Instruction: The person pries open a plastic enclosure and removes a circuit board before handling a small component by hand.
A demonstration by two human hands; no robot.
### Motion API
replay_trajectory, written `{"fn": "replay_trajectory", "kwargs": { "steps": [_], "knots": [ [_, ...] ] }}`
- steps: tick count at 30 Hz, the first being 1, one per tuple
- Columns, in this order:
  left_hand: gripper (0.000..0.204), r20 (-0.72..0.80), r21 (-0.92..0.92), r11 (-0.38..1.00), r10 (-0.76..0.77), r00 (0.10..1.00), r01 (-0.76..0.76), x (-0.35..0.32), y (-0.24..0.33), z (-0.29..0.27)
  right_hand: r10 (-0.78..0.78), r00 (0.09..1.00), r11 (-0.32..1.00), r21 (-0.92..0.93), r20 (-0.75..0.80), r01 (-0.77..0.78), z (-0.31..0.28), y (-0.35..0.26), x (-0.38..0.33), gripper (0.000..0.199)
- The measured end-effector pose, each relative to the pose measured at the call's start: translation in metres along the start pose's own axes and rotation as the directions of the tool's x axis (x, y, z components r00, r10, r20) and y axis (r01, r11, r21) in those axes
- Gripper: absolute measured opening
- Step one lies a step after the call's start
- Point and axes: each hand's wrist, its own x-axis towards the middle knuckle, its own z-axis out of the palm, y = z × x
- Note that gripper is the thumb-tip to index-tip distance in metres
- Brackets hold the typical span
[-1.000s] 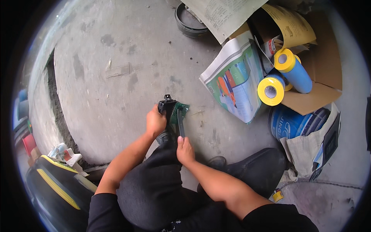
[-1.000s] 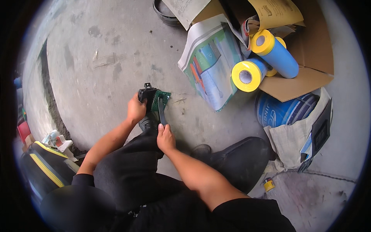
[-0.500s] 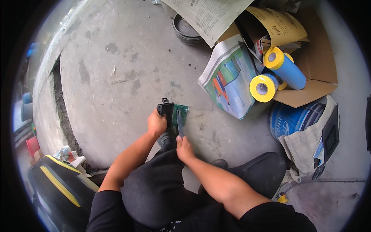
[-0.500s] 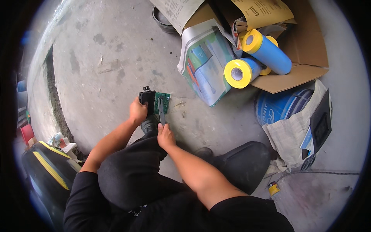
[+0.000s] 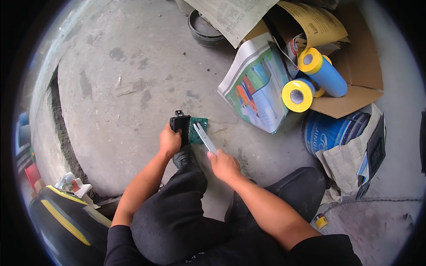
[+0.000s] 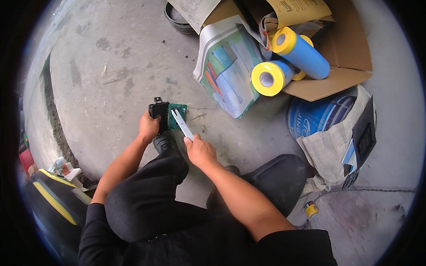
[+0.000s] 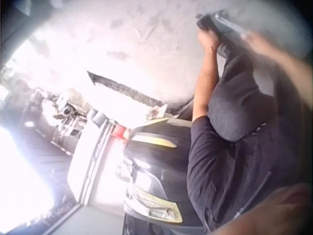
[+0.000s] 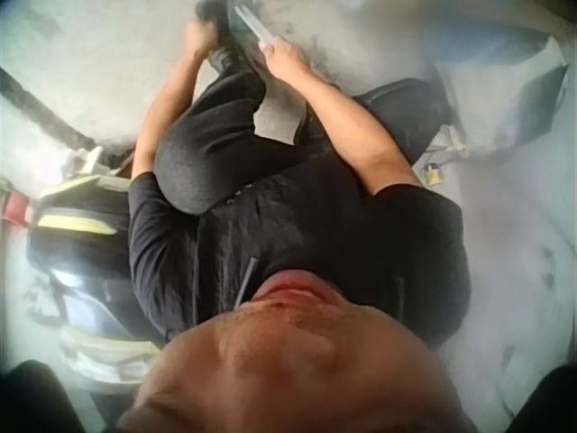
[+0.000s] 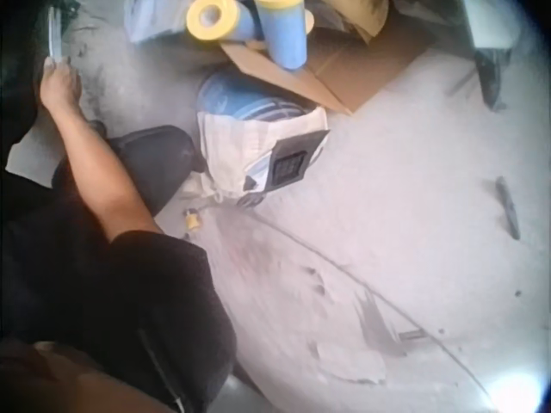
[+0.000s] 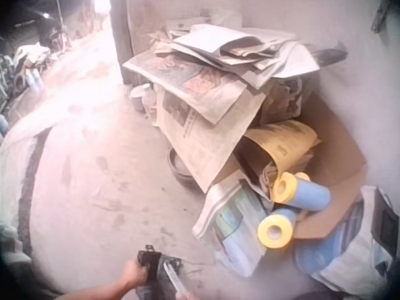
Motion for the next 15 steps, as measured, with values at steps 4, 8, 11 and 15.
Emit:
{"fn": "replay_trajectory", "kwargs": {
  "steps": [4, 8, 11, 15],
  "knots": [
    [0.026, 0.020, -0.045, 0.999, -0.026, 0.999, 0.027, 0.003, -0.007, 0.000, -0.042, 0.998, 0.999, -0.031, -0.051, 0.040, -0.012, -0.009, 0.003, 0.045],
    [0.025, 0.056, -0.021, 0.996, -0.081, 0.995, 0.082, 0.005, -0.005, -0.002, 0.003, 0.992, 0.998, 0.059, -0.126, 0.005, -0.014, 0.002, 0.015, 0.046],
    [0.024, 0.133, -0.183, 0.969, -0.145, 0.980, 0.168, 0.004, 0.001, -0.007, 0.048, 0.994, 0.990, 0.136, -0.095, -0.035, -0.017, 0.017, 0.018, 0.049],
    [0.024, 0.142, -0.280, 0.951, -0.092, 0.986, 0.129, 0.013, -0.021, -0.001, 0.044, 0.997, 0.987, 0.158, -0.058, -0.034, -0.018, 0.021, 0.021, 0.050]
  ]
}}
